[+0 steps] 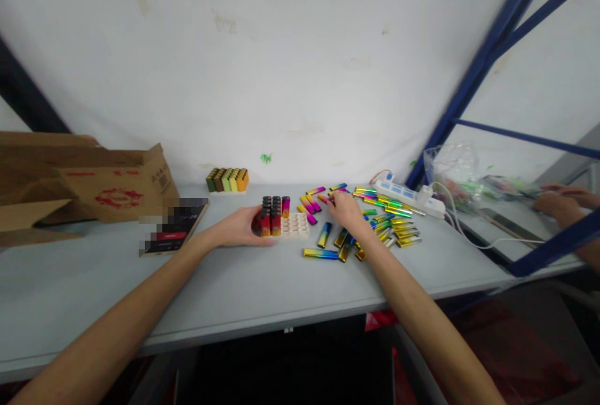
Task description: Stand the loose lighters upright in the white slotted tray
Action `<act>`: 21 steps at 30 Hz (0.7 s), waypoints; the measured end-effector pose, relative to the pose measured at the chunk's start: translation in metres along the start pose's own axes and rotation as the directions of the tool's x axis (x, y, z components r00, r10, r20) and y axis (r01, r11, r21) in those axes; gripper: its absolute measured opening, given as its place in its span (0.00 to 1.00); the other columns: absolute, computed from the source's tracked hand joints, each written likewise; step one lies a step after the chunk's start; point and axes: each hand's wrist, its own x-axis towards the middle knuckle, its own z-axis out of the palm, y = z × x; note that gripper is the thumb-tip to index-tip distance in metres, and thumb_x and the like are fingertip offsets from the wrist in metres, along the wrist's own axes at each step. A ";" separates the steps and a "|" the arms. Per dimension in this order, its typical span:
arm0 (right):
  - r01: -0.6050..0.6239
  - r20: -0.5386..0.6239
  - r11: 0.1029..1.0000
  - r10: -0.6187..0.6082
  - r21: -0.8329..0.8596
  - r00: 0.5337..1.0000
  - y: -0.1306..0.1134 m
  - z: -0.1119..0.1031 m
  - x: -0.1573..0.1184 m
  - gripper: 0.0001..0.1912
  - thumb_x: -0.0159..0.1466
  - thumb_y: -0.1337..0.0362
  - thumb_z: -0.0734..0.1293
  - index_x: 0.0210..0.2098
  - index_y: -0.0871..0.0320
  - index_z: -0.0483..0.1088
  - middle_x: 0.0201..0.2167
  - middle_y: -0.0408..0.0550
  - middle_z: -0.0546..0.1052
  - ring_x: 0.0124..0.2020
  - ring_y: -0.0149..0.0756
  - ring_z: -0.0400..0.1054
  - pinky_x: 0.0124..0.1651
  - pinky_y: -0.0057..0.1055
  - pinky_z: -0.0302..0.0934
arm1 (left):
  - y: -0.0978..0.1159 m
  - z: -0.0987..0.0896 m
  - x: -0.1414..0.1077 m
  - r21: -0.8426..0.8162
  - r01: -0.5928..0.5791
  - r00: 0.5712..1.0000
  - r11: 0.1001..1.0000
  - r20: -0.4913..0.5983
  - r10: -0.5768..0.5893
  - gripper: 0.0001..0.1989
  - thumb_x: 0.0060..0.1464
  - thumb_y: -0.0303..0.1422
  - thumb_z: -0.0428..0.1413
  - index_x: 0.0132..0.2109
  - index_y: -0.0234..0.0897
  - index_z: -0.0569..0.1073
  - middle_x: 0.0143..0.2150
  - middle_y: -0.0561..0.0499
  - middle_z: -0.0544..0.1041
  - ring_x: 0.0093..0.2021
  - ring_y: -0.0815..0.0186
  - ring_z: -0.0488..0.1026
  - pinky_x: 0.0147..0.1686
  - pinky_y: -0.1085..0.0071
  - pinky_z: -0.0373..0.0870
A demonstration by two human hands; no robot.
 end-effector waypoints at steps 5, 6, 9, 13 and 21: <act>0.080 -0.289 0.970 -0.010 0.230 0.957 0.001 -0.006 0.006 0.16 0.70 0.66 0.60 0.49 0.64 0.75 0.47 0.62 0.77 0.49 0.46 0.72 0.56 0.39 0.62 | -0.003 0.000 0.002 0.026 0.012 1.000 1.000 0.013 -0.013 0.35 0.40 0.57 0.65 0.48 0.37 0.71 0.46 0.42 0.80 0.41 0.52 0.77 0.42 0.63 0.73; 0.121 -0.340 0.948 -0.014 0.294 0.940 0.000 -0.006 0.007 0.16 0.69 0.66 0.60 0.50 0.64 0.75 0.47 0.61 0.77 0.49 0.45 0.72 0.57 0.39 0.63 | -0.004 0.000 0.002 0.025 0.015 1.000 1.000 0.012 -0.015 0.35 0.40 0.57 0.65 0.48 0.38 0.71 0.46 0.43 0.80 0.42 0.52 0.77 0.42 0.63 0.73; 0.212 -0.388 0.822 0.012 0.528 0.922 -0.007 0.000 0.008 0.16 0.69 0.62 0.62 0.53 0.61 0.73 0.46 0.57 0.77 0.46 0.41 0.73 0.54 0.38 0.67 | -0.004 0.001 0.002 0.017 0.017 1.000 1.000 0.007 -0.017 0.34 0.39 0.56 0.65 0.48 0.38 0.72 0.44 0.44 0.81 0.41 0.51 0.77 0.41 0.63 0.73; 0.174 -0.241 0.488 0.077 0.855 0.968 -0.018 0.013 0.008 0.21 0.66 0.52 0.66 0.53 0.56 0.70 0.44 0.50 0.77 0.40 0.35 0.75 0.44 0.34 0.72 | -0.005 0.002 0.003 0.029 0.014 1.000 0.999 0.004 -0.014 0.34 0.41 0.56 0.64 0.48 0.37 0.72 0.44 0.43 0.81 0.41 0.51 0.77 0.40 0.62 0.73; 0.006 -0.015 0.086 0.108 0.996 0.994 -0.042 0.012 -0.003 0.25 0.52 0.51 0.78 0.45 0.57 0.76 0.32 0.45 0.78 0.34 0.34 0.73 0.37 0.31 0.68 | -0.004 0.003 0.003 -0.021 -0.001 1.000 1.000 0.002 0.001 0.32 0.41 0.55 0.64 0.46 0.37 0.72 0.43 0.42 0.81 0.41 0.50 0.77 0.40 0.60 0.74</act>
